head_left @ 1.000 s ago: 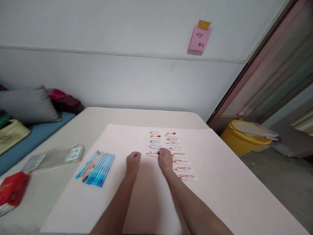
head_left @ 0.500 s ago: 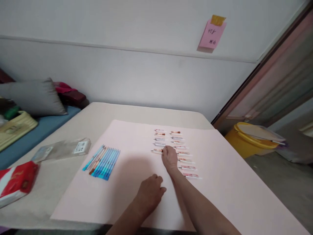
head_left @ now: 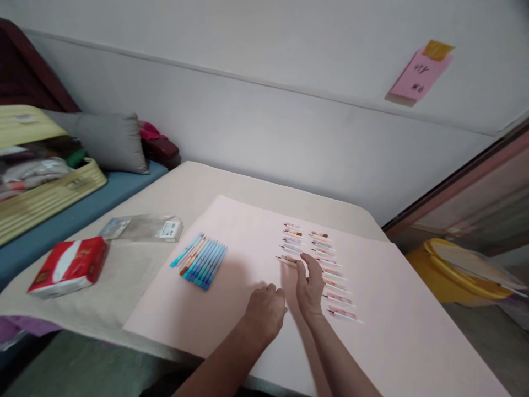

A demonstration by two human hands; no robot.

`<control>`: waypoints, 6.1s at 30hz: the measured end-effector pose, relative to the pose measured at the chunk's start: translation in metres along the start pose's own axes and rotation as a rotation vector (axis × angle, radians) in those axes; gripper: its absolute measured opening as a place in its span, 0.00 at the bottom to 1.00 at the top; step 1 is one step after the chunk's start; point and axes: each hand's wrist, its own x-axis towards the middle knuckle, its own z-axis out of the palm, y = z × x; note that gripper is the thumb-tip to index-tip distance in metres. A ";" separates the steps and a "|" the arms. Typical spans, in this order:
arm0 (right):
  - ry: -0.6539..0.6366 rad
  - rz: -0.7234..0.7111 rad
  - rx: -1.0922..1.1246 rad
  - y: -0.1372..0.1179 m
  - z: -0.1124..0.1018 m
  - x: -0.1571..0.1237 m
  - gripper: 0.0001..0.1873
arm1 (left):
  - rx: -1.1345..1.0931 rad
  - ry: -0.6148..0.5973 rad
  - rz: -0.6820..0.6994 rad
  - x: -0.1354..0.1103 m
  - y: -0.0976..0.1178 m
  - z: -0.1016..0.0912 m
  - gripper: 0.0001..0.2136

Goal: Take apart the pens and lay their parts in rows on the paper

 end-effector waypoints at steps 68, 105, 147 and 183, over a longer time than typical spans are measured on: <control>-0.705 1.034 1.120 -0.067 -0.036 -0.032 0.15 | -1.878 0.199 -0.240 0.022 -0.023 -0.014 0.08; -0.653 0.679 0.662 -0.072 -0.035 -0.034 0.12 | -1.811 0.306 -0.313 0.022 -0.014 -0.016 0.10; -0.677 0.314 0.164 -0.060 -0.041 -0.028 0.16 | -1.728 0.318 -0.376 0.022 -0.025 -0.015 0.10; -0.613 0.096 -0.177 -0.043 -0.043 -0.027 0.11 | -1.799 0.161 -0.520 0.021 -0.022 -0.012 0.10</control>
